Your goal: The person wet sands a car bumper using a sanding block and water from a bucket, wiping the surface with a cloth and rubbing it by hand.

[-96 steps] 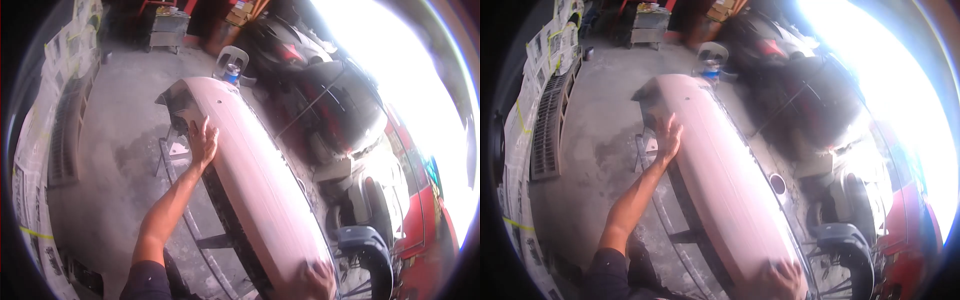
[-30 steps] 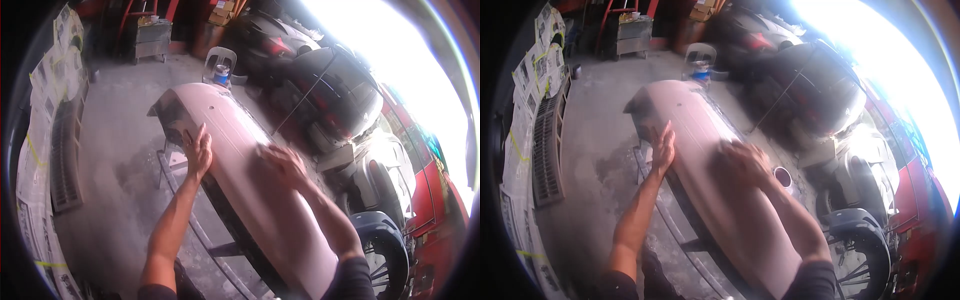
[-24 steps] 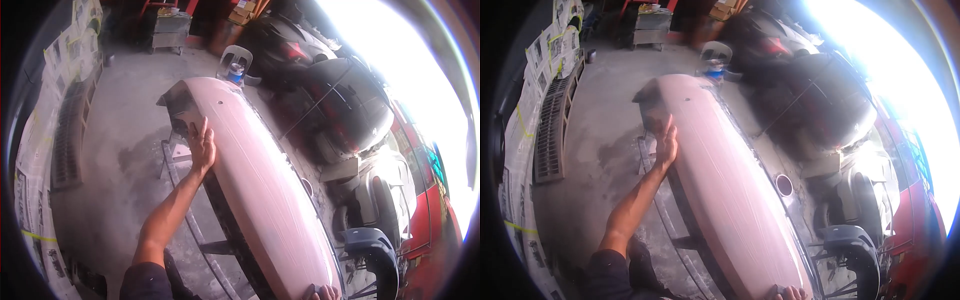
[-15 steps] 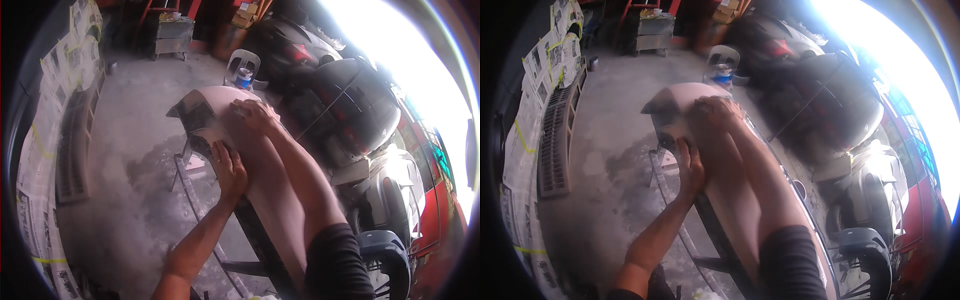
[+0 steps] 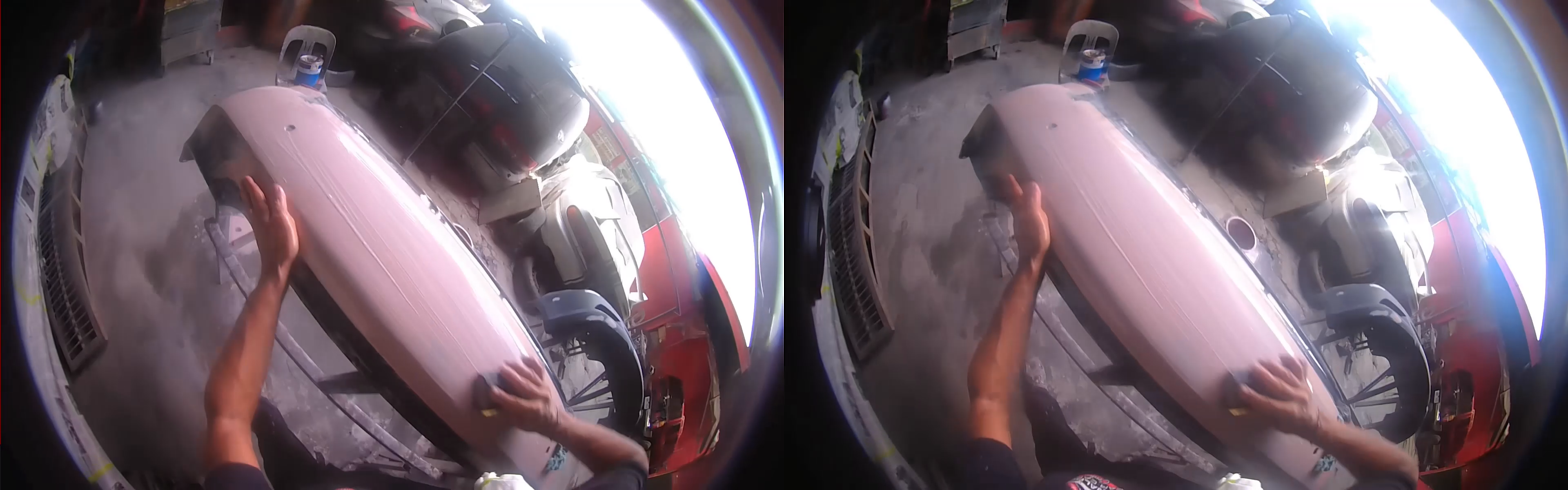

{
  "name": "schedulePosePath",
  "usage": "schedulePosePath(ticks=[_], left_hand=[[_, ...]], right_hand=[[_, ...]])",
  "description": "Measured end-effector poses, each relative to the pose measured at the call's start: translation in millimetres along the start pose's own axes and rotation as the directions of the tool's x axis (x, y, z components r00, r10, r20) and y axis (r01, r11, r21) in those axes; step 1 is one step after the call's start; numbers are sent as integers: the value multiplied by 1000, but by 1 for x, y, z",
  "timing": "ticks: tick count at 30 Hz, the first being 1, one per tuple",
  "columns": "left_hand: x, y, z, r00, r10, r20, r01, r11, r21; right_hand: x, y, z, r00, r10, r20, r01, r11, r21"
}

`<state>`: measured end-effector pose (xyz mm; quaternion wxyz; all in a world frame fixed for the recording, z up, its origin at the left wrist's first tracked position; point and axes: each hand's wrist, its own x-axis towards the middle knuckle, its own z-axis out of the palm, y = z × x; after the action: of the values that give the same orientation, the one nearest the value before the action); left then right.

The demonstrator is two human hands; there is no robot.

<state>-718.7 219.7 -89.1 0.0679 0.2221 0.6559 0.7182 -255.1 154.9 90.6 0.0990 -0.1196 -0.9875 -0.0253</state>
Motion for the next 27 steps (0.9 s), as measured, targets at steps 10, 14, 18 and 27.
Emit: schedulePosePath(ticks=[10, 14, 18, 27], left_hand=[[2, -31, -1, 985, 170, 20, -170, 985, 38], [15, -77, 11, 893, 449, -3, -437, 871, 223], [9, -38, 9, 967, 229, -109, -230, 973, 3], [-8, 0, -5, 993, 78, -85, -84, 994, -65]], right_hand=[[478, 76, 165, 982, -46, -182, 70, 989, 130], [172, 28, 48, 959, -260, -109, 263, 965, 10], [-163, -63, 17, 983, 176, -62, -183, 973, -140], [422, 50, 124, 926, -328, -187, 356, 923, 148]])
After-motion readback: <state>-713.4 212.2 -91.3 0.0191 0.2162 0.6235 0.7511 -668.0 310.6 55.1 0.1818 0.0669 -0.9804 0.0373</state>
